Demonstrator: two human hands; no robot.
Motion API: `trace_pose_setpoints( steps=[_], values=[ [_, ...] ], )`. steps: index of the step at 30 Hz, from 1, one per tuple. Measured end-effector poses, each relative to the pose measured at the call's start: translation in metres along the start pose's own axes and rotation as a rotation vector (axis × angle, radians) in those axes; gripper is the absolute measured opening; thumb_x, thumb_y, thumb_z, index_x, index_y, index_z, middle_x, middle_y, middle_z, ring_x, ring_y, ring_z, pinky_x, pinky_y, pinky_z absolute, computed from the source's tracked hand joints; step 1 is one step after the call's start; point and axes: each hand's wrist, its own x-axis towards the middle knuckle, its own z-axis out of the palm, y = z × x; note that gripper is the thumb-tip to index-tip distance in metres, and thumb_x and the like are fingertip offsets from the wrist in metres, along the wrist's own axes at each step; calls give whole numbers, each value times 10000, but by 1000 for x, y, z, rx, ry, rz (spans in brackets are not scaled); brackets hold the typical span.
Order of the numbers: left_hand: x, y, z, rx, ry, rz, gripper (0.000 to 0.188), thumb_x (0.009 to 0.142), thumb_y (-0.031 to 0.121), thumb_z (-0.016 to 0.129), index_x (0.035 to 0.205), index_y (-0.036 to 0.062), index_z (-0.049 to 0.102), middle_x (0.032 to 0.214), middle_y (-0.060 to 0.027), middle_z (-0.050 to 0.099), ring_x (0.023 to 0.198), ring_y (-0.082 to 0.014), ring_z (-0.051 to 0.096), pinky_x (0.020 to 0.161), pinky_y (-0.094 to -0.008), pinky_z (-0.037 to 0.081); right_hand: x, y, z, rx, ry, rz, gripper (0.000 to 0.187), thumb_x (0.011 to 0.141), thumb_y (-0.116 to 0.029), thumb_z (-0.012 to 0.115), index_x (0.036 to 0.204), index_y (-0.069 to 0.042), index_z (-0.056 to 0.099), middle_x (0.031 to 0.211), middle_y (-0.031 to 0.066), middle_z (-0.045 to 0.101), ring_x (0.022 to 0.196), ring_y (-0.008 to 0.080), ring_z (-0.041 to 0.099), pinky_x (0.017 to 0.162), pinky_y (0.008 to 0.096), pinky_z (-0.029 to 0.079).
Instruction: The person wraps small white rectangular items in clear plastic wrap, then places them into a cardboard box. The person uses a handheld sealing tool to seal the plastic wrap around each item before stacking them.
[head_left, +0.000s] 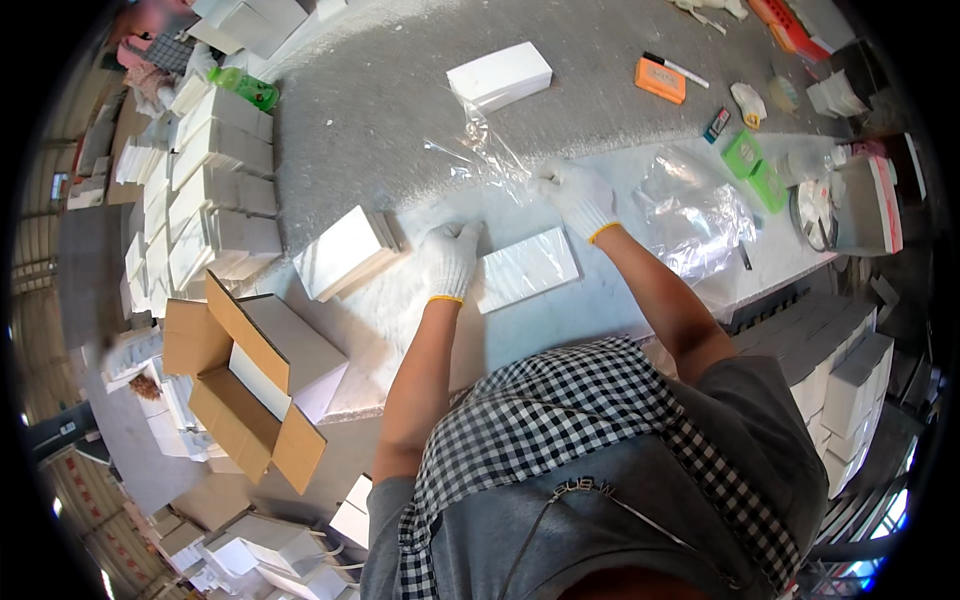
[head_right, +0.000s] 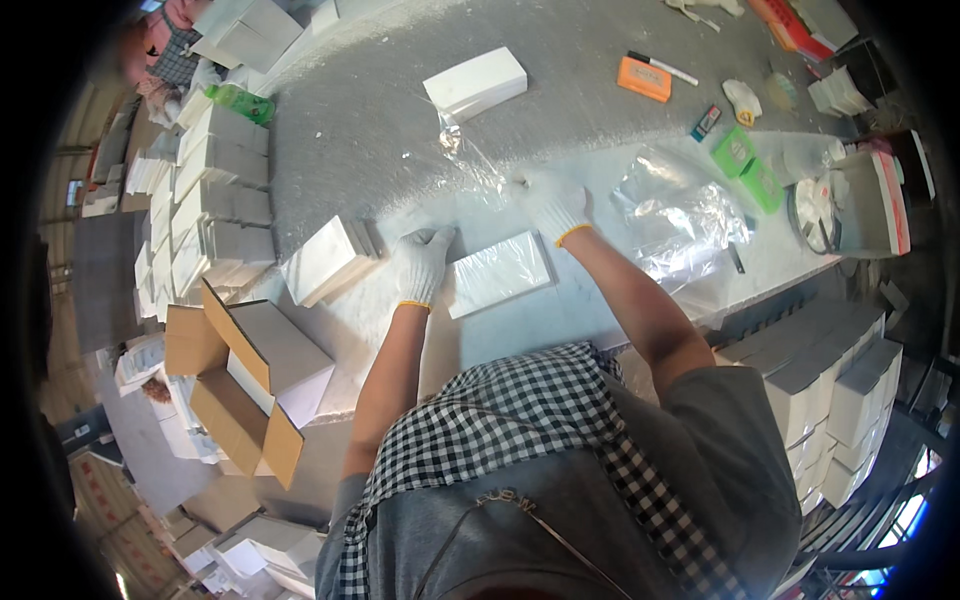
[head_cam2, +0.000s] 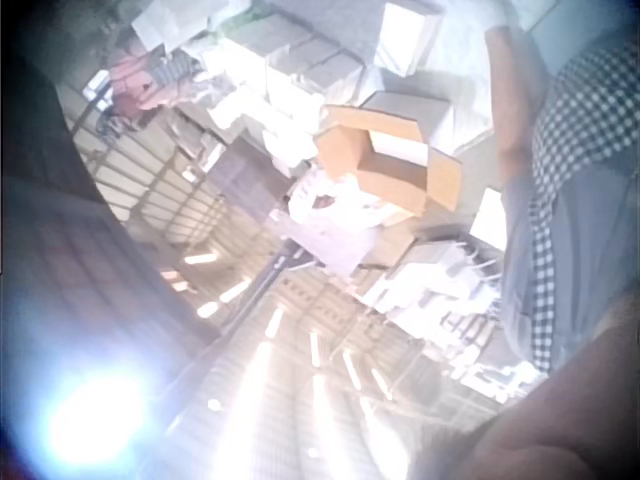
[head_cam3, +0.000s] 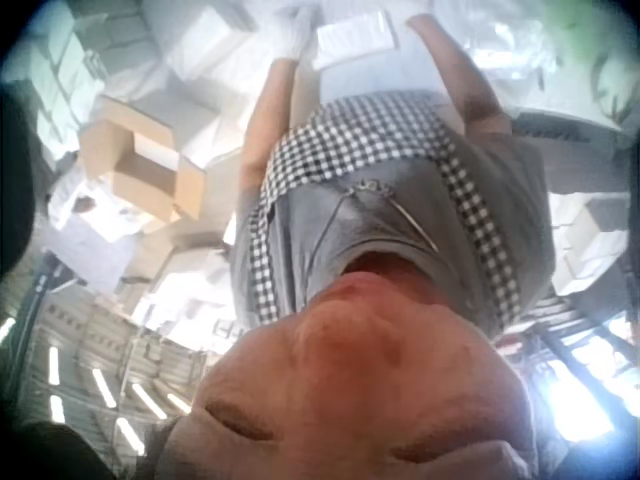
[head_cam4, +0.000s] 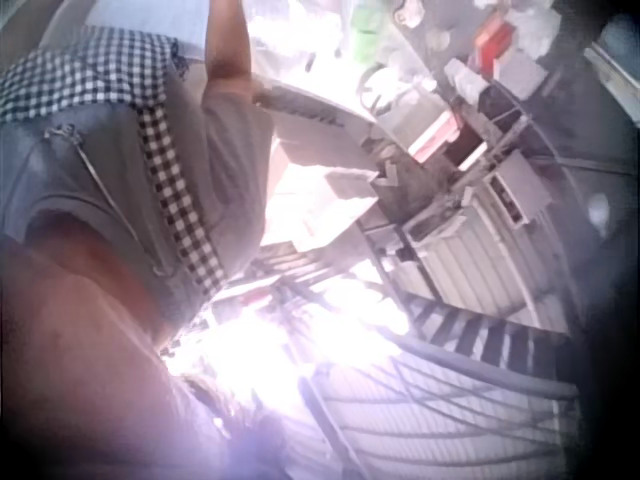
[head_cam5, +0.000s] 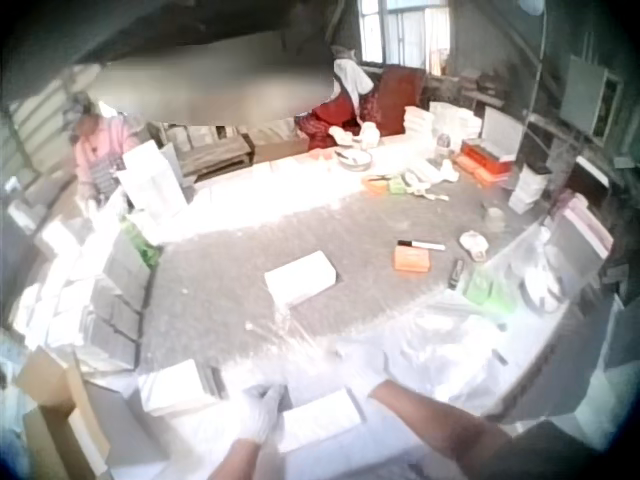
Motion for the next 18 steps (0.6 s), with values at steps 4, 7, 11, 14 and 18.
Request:
trace_pose_setpoints(
  steps=[4,7,11,14,18],
  values=[
    [13,-17,6,-12,4,64,402,883,447,702,950,67,813,807,-188,747,760,-322,732,756,-396,561,59,-1,-18,-115,234,-194,569,864,-360,713,1389,-170,602,1253,110,712,1148,338,660,958,448,516],
    [5,0,0,23,-17,-10,397,896,455,698,940,77,811,821,-194,743,774,-337,730,746,-411,556,110,-9,-36,-331,447,-540,759,795,-317,787,1490,-171,519,1436,109,603,1320,337,555,1089,443,467],
    [8,-20,14,-5,83,72,367,928,403,734,955,46,814,764,-129,753,698,-216,702,696,-366,529,165,-51,-66,-537,242,-763,902,743,-244,797,1560,-142,430,1556,116,492,1445,340,441,1175,457,403],
    [10,-25,18,-69,66,65,352,943,387,717,985,51,813,790,-148,757,723,-241,718,710,-367,535,200,-59,-72,-646,71,-774,848,767,-230,740,1548,-108,431,1482,136,545,1393,340,490,1147,443,420],
    [6,-22,14,-36,49,76,391,942,439,672,1003,77,807,846,-182,754,781,-313,725,748,-406,550,216,-59,-77,-604,-60,-800,700,767,-279,740,1403,-66,543,1338,193,631,1267,380,587,1071,453,481]
  ],
)
